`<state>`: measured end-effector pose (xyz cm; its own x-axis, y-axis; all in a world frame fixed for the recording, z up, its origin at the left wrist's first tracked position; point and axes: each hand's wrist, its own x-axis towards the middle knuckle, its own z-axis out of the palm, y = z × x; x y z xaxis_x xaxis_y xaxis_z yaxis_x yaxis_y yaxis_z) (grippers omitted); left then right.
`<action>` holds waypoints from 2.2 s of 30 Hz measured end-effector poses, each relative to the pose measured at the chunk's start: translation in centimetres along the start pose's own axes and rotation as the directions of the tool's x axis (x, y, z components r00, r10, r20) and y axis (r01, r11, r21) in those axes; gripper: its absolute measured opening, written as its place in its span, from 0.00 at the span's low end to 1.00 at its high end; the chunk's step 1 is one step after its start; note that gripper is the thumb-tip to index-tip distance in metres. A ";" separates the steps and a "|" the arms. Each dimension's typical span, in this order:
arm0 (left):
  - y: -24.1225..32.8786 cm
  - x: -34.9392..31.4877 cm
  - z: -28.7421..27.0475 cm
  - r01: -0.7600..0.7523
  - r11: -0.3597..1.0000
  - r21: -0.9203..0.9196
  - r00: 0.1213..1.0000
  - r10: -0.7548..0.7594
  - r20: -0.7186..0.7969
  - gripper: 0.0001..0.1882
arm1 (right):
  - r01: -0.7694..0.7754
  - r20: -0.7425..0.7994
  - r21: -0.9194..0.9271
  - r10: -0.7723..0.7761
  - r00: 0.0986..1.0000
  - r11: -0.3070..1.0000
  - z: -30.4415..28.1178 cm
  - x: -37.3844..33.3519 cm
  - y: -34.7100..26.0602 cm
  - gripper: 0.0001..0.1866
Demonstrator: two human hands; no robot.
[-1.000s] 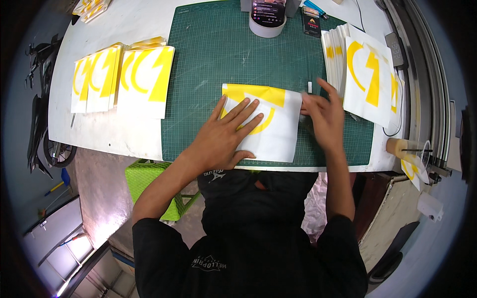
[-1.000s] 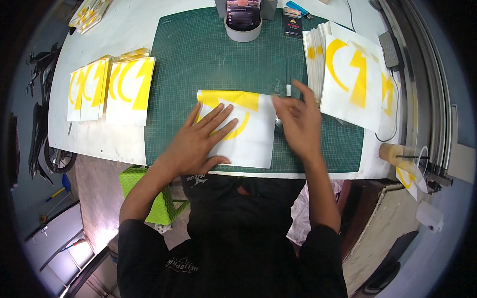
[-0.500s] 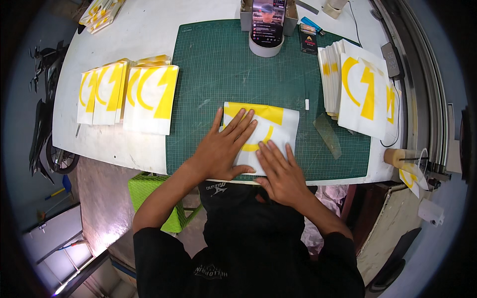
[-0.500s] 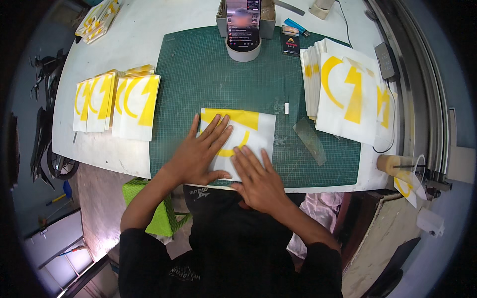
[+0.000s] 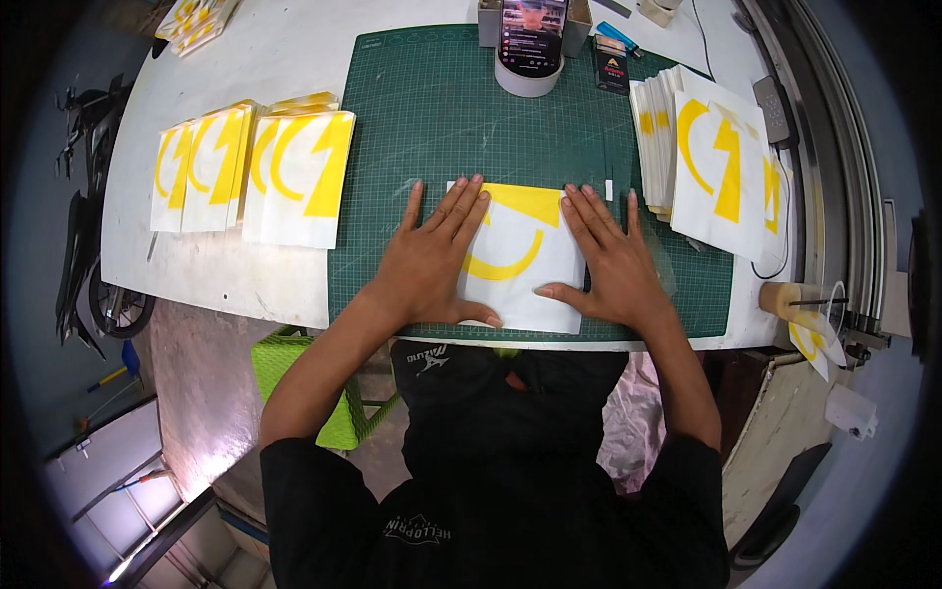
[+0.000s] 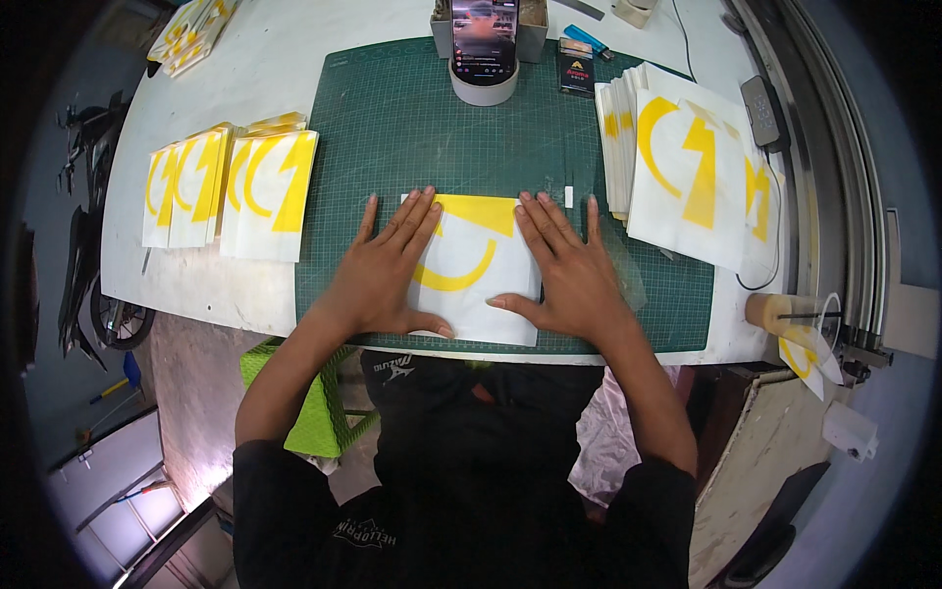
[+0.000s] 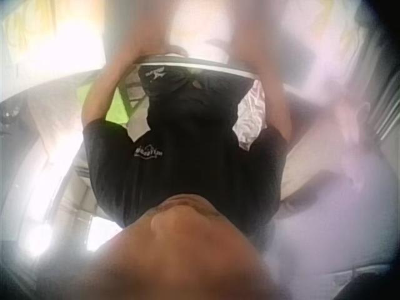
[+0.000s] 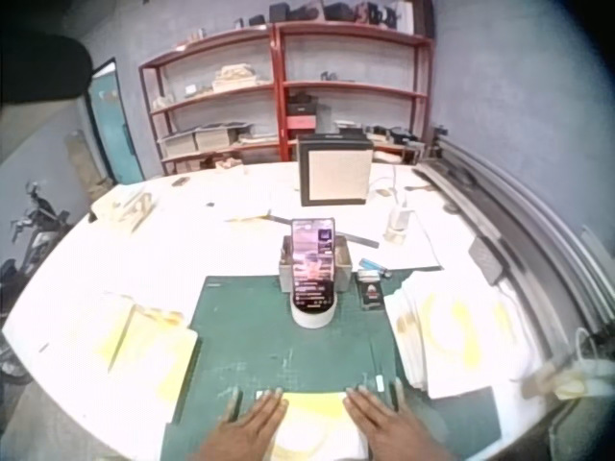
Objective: The person folds white sticker sheets with yellow graphics in half on a green cutting mat. They smooth the folded edges with their hands and place the finished items into a stack on the left side of the table.
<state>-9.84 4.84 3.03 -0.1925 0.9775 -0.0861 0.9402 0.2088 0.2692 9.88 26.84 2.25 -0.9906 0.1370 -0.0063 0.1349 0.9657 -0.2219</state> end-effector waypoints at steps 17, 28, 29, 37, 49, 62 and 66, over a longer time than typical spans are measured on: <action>-1.4 -0.5 0.1 0.033 0.999 -0.021 0.998 -0.034 -0.058 0.76 | -0.095 -0.172 0.005 0.094 0.981 0.996 1.4 -0.7 -0.6 0.35; 3.0 3.1 2.7 -0.085 0.995 -0.047 0.976 0.073 -0.207 0.53 | -0.145 -0.162 -0.034 0.138 0.977 0.989 0.5 0.6 -1.8 0.34; 2.7 2.8 2.5 -0.065 0.995 -0.077 0.973 0.046 -0.225 0.52 | -0.140 -0.174 -0.026 0.134 0.976 0.990 0.6 0.4 -1.3 0.34; -0.7 -1.5 0.5 0.087 0.996 -0.017 0.967 -0.089 -0.240 0.52 | -0.121 -0.216 0.004 0.119 0.969 0.993 0.0 -0.1 -1.7 0.35; 3.5 -4.9 2.3 -0.100 0.983 -0.154 0.949 0.048 -0.311 0.28 | 0.143 -0.219 0.267 -0.084 0.972 0.953 1.0 -3.6 -5.2 0.24; 5.4 -7.2 5.5 -0.060 0.998 -0.034 0.884 0.037 -0.465 0.19 | 0.215 -0.377 0.190 -0.131 0.917 0.958 4.5 -5.8 -6.5 0.18; 5.4 -8.0 5.9 -0.084 0.996 -0.037 0.895 0.059 -0.442 0.21 | 0.218 -0.341 0.212 -0.137 0.930 0.953 4.4 -6.6 -7.2 0.22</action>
<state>-1.54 -1.98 -0.49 -0.2412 0.9002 0.3625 0.9419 0.1273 0.3108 15.31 17.99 -0.42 -0.9315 0.0703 0.3568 -0.0925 0.9031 -0.4193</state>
